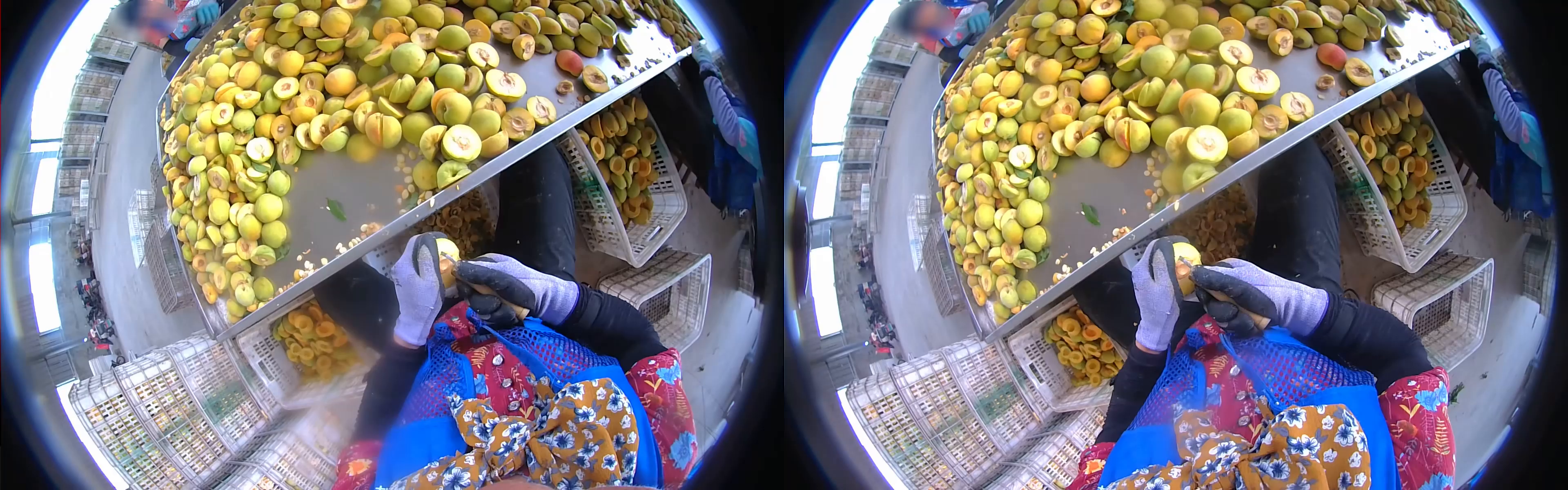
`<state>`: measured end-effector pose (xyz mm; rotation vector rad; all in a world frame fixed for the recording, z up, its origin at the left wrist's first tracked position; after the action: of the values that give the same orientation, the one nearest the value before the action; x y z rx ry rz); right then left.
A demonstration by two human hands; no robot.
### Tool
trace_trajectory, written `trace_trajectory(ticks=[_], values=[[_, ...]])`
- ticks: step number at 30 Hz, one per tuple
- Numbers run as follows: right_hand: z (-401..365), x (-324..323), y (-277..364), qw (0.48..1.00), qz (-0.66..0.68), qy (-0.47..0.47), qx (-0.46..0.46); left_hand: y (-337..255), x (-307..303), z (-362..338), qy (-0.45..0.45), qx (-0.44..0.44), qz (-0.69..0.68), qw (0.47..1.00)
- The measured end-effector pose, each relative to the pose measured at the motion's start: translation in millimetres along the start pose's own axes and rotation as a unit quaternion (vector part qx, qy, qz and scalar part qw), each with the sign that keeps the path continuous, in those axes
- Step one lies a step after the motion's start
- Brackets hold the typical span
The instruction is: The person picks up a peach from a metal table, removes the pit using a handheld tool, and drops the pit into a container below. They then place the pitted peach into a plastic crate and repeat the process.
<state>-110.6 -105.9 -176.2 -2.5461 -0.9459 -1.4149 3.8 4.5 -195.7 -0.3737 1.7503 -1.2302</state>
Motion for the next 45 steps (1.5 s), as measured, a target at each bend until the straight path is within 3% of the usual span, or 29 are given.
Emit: trace_trajectory(ticks=[2,4,7,9,11,12,13,15,16,17,18,19,20,23,25,27,29,30,32,33,35,37,38,40,42,44,45], values=[[3,-5,-7,0.999,-0.041,-0.005,-0.028,-6,0,-2,0.054,-0.042,0.103,0.992],[8,-7,-13,0.993,-0.078,-0.001,-0.088,-3,2,-5,0.018,-0.012,0.098,0.995],[-2,-3,-9,0.997,0.073,-0.018,0.007,3,8,-9,-0.013,0.009,0.081,0.997],[3,-13,-13,0.993,0.111,0.019,0.044,3,8,-12,-0.02,0.015,0.047,0.999],[5,-13,-11,0.991,0.123,0.03,0.051,12,5,-6,-0.011,0.148,0.136,0.979],[0,-8,-6,0.998,0.047,-0.032,0.031,15,5,-5,-0.008,0.213,0.181,0.96],[1,-11,-5,0.994,-0.075,-0.074,-0.01,16,4,-7,-0.018,0.194,0.177,0.965],[8,-16,-2,0.932,-0.315,-0.149,-0.096,16,5,-8,-0.023,0.148,0.146,0.978],[8,-11,0,0.822,-0.491,-0.163,-0.237,16,5,-7,-0.019,0.121,0.119,0.985],[4,0,-4,0.661,-0.636,-0.167,-0.362,15,6,-6,-0.016,0.094,0.091,0.991],[-1,0,-9,0.663,-0.65,-0.205,-0.31,17,7,-6,0.016,0.038,0.014,0.999],[-7,6,-7,0.662,-0.66,-0.242,-0.258,18,2,-8,-0.007,0.154,0.126,0.98],[-8,4,-6,0.67,-0.638,-0.24,-0.294,17,-3,-10,-0.057,0.26,0.235,0.935],[-8,-3,-5,0.693,-0.582,-0.222,-0.363,-4,-15,-8,0.073,0.133,-0.004,0.988],[-9,-2,-5,0.711,-0.57,-0.204,-0.357,12,-3,-5,0.095,-0.047,-0.209,0.972],[-12,5,-4,0.727,-0.572,-0.204,-0.32,-11,-16,-5,0.143,0.031,-0.123,0.981],[-12,7,-6,0.736,-0.574,-0.209,-0.29,-7,-18,-3,0.159,-0.009,-0.2,0.967],[-10,6,-8,0.738,-0.576,-0.214,-0.279,5,-7,-3,0.159,-0.134,-0.443,0.872],[-4,-1,-17,0.736,-0.572,-0.218,-0.29,10,3,-6,0.128,-0.175,-0.517,0.828],[-3,-2,-18,0.744,-0.562,-0.219,-0.287,7,1,-9,0.107,-0.095,-0.364,0.92],[-1,-2,-20,0.759,-0.544,-0.22,-0.28,3,4,-12,0.073,-0.055,-0.287,0.953],[-5,4,-16,0.733,-0.584,-0.207,-0.281,5,10,-12,0.055,-0.142,-0.454,0.878],[-7,6,-14,0.72,-0.603,-0.2,-0.281,6,10,-11,0.069,-0.138,-0.471,0.869],[0,-3,-21,0.756,-0.529,-0.204,-0.327,10,9,-10,0.098,-0.13,-0.503,0.849],[1,-10,-23,0.776,-0.461,-0.229,-0.365,12,7,-9,0.037,-0.007,-0.262,0.964],[-3,-2,-10,0.781,-0.398,-0.273,-0.396,6,9,-12,0.022,0.005,-0.23,0.973],[0,-5,-7,0.786,-0.382,-0.29,-0.391,1,12,-15,0.038,-0.045,-0.325,0.944]])
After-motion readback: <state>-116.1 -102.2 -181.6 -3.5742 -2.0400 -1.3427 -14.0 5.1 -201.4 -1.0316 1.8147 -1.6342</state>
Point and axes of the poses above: each hand's wrist, its own z-axis towards the middle knuckle, its own x-axis out of the palm, y = z × x, the point moved 3 cm from there along z, towards the middle knuckle, and after that the axes turned 9 degrees about z, right-handed, at the moved point
